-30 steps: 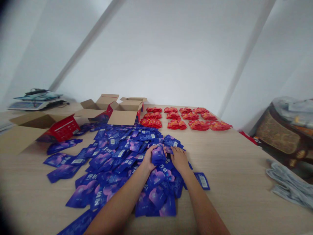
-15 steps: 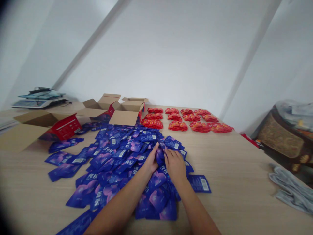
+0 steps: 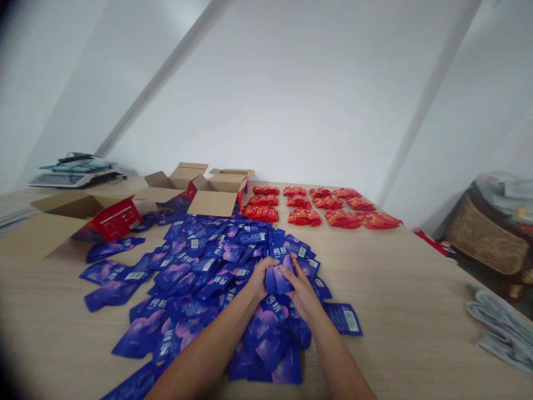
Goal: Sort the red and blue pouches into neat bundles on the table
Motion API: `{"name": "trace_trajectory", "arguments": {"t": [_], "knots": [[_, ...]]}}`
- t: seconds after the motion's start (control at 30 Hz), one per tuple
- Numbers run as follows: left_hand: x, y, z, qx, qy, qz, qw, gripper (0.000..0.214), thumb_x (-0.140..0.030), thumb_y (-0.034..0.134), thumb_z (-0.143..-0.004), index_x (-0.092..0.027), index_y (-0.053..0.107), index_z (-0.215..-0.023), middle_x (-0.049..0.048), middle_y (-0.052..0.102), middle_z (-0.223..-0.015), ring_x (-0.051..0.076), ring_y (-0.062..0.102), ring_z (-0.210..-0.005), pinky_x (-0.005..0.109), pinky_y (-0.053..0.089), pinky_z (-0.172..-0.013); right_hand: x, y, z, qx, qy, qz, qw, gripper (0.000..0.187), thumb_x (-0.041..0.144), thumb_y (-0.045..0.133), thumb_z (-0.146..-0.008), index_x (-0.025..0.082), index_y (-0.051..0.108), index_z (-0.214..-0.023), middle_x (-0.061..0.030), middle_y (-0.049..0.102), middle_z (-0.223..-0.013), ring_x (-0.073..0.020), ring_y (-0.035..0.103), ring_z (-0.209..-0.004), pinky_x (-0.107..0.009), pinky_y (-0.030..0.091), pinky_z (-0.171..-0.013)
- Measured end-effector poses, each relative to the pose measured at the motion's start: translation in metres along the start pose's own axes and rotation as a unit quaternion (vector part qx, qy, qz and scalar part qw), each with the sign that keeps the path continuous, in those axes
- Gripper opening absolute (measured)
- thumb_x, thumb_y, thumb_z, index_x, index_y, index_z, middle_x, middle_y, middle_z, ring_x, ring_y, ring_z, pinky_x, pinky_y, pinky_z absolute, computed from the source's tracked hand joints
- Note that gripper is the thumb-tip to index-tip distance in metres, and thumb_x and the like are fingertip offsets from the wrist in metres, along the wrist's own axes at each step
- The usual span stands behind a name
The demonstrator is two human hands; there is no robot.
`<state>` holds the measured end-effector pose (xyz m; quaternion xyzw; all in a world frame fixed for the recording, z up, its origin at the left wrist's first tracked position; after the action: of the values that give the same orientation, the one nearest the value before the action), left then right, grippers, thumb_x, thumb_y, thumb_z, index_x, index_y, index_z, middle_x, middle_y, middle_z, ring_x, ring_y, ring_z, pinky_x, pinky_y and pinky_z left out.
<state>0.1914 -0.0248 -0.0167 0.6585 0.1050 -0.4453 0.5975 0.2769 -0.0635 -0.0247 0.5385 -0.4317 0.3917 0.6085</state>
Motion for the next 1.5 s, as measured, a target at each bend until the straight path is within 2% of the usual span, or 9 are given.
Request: {"name": "trace_trajectory", "arguments": {"t": [0.13,0.27,0.37,0.57,0.73,0.97,1.17,1.37,1.5], "knots": [[-0.012,0.011,0.009,-0.007,0.045,-0.055,0.997,0.026,-0.021,0.071,-0.054,-0.01,0.068,-0.078,0.0076,0.071,-0.075,0.021,0.066,-0.07,0.03,0.05,-0.07,0.001,0.008,0.01,0.011,0.054,-0.104,0.993,0.061,0.036,0.073,-0.068,0.031,0.05,-0.125,-0.0014,0.067,-0.109,-0.0202,0.064,-0.097,-0.034,0.053,-0.08],[-0.016,0.02,0.013,0.024,0.078,-0.08,0.993,0.039,-0.033,0.075,-0.062,-0.012,0.067,-0.094,0.0101,0.071,-0.092,0.023,0.066,-0.083,0.034,0.049,-0.081,0.002,0.006,0.01,0.015,0.048,-0.099,0.994,0.055,0.04,0.071,-0.071,0.029,0.053,-0.121,-0.0037,0.069,-0.106,-0.0211,0.065,-0.095,-0.036,0.054,-0.077],[-0.014,0.015,0.011,-0.014,0.091,-0.116,0.989,0.047,-0.039,0.075,-0.064,-0.015,0.065,-0.103,0.0098,0.069,-0.099,0.023,0.065,-0.089,0.036,0.047,-0.086,-0.001,0.001,0.009,0.028,0.063,-0.075,0.995,0.049,0.043,0.069,-0.072,0.028,0.056,-0.117,-0.0044,0.07,-0.102,-0.0215,0.066,-0.091,-0.037,0.055,-0.074],[-0.02,0.015,0.006,0.049,0.061,-0.097,0.992,0.049,-0.025,0.074,-0.063,-0.015,0.06,-0.11,0.0093,0.068,-0.101,0.024,0.064,-0.093,0.038,0.046,-0.089,0.003,-0.002,0.01,0.056,0.087,-0.043,0.994,0.048,0.043,0.071,-0.069,0.024,0.059,-0.111,-0.0034,0.072,-0.092,-0.0196,0.068,-0.08,-0.033,0.056,-0.069],[-0.038,0.022,0.009,0.071,0.122,-0.034,0.989,0.057,-0.014,0.067,-0.06,-0.023,0.054,-0.115,0.0025,0.064,-0.101,0.021,0.064,-0.091,0.038,0.047,-0.088,0.002,0.006,0.015,0.071,0.119,-0.056,0.989,0.036,0.04,0.072,-0.069,0.019,0.066,-0.098,-0.0027,0.073,-0.083,-0.0159,0.068,-0.073,-0.026,0.054,-0.068],[-0.04,0.015,-0.001,0.023,0.167,-0.025,0.985,0.021,-0.025,0.069,-0.064,-0.018,0.054,-0.076,0.0005,0.061,-0.08,0.02,0.062,-0.086,0.038,0.049,-0.084,-0.015,0.024,0.027,0.148,0.224,-0.122,0.956,0.031,0.038,0.068,-0.072,0.014,0.066,-0.09,-0.0061,0.072,-0.072,-0.0188,0.068,-0.062,-0.032,0.055,-0.061],[-0.034,0.019,-0.001,0.049,0.106,-0.078,0.99,0.03,-0.031,0.075,-0.063,-0.018,0.052,-0.078,0.0033,0.064,-0.091,0.021,0.064,-0.084,0.036,0.052,-0.073,-0.021,0.014,0.021,0.075,0.235,-0.154,0.957,0.022,0.031,0.071,-0.07,0.015,0.065,-0.083,-0.0016,0.071,-0.067,-0.0134,0.065,-0.055,-0.028,0.055,-0.062],[-0.028,0.009,-0.009,0.01,0.108,-0.089,0.99,0.028,-0.041,0.064,-0.071,-0.017,0.049,-0.069,-0.0017,0.058,-0.059,0.014,0.059,-0.053,0.028,0.049,-0.056,-0.017,0.017,0.023,0.136,0.216,-0.131,0.958,0.031,0.041,0.067,-0.074,0.013,0.066,-0.086,-0.0069,0.072,-0.071,-0.017,0.067,-0.057,-0.03,0.055,-0.059],[-0.024,0.006,-0.014,0.021,0.119,-0.069,0.99,0.032,-0.044,0.061,-0.071,-0.016,0.048,-0.062,-0.0018,0.054,-0.056,0.012,0.054,-0.05,0.029,0.05,-0.059,-0.015,0.017,0.022,0.123,0.201,-0.121,0.964,0.03,0.041,0.069,-0.071,0.013,0.066,-0.081,-0.0055,0.071,-0.066,-0.0156,0.065,-0.051,-0.027,0.055,-0.054]]}}
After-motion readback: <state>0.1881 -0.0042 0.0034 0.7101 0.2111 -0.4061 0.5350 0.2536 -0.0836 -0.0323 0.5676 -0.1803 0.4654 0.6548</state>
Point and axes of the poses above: each hand's wrist, its own z-axis away from the middle knuckle, its own y-axis out of the palm, x = y × z, the point moved 6 cm from there along -z, towards the middle knuckle
